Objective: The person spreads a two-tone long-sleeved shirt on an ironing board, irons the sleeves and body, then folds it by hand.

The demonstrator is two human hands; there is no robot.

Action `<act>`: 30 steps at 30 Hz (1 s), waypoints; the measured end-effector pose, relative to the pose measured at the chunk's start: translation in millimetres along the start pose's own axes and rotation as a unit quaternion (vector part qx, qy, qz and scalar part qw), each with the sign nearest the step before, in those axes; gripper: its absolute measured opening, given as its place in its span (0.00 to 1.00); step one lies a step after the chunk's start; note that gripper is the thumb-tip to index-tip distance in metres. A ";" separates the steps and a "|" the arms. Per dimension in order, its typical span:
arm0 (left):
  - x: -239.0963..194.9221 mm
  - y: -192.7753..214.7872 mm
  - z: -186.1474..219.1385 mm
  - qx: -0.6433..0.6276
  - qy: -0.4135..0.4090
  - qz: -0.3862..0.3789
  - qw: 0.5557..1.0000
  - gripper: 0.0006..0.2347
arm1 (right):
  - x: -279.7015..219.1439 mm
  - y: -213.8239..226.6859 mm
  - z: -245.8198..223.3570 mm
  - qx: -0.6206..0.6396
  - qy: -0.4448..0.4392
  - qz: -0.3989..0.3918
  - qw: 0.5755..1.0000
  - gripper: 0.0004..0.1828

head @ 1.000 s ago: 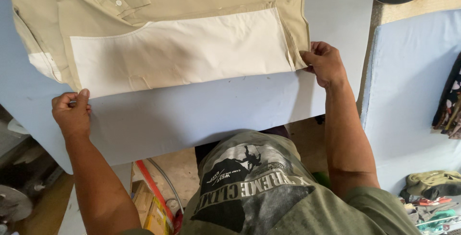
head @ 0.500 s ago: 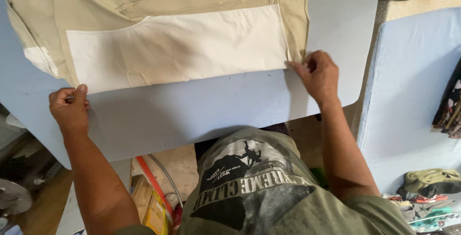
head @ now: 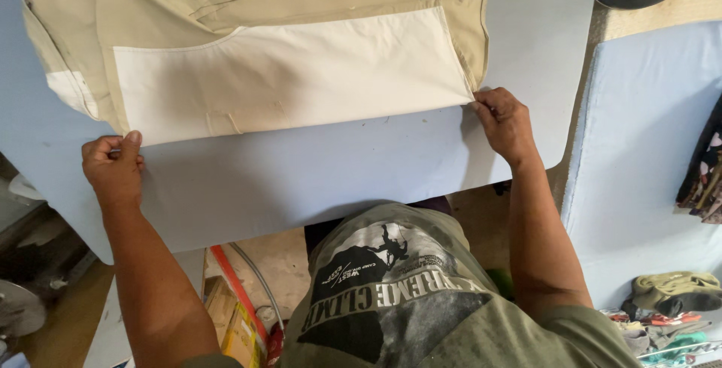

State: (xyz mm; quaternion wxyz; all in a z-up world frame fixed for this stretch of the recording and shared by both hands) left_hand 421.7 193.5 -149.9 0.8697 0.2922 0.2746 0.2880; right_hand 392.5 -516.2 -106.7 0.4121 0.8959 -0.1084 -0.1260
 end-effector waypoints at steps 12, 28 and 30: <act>-7.1 0.6 12.3 0.038 -0.004 0.011 0.999 0.12 | -8.5 -0.9 6.2 0.053 -0.232 0.049 0.970 0.25; 2.7 -0.5 -1.5 -0.005 -0.048 0.010 0.999 0.11 | 12.6 -14.3 21.8 0.039 -0.132 0.039 0.990 0.27; 9.5 -0.6 -21.0 0.000 -0.075 0.018 0.997 0.11 | 4.4 -9.8 27.0 -0.040 -0.107 0.037 0.993 0.29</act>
Point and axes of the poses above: each hand's wrist, its own x-axis towards the middle knuckle, its own y-axis out of the back of the hand, z = x × y, the point moved 7 cm from there along x, towards the middle knuckle, and after that the axes turned 15 degrees about z, right-handed, at the moved point
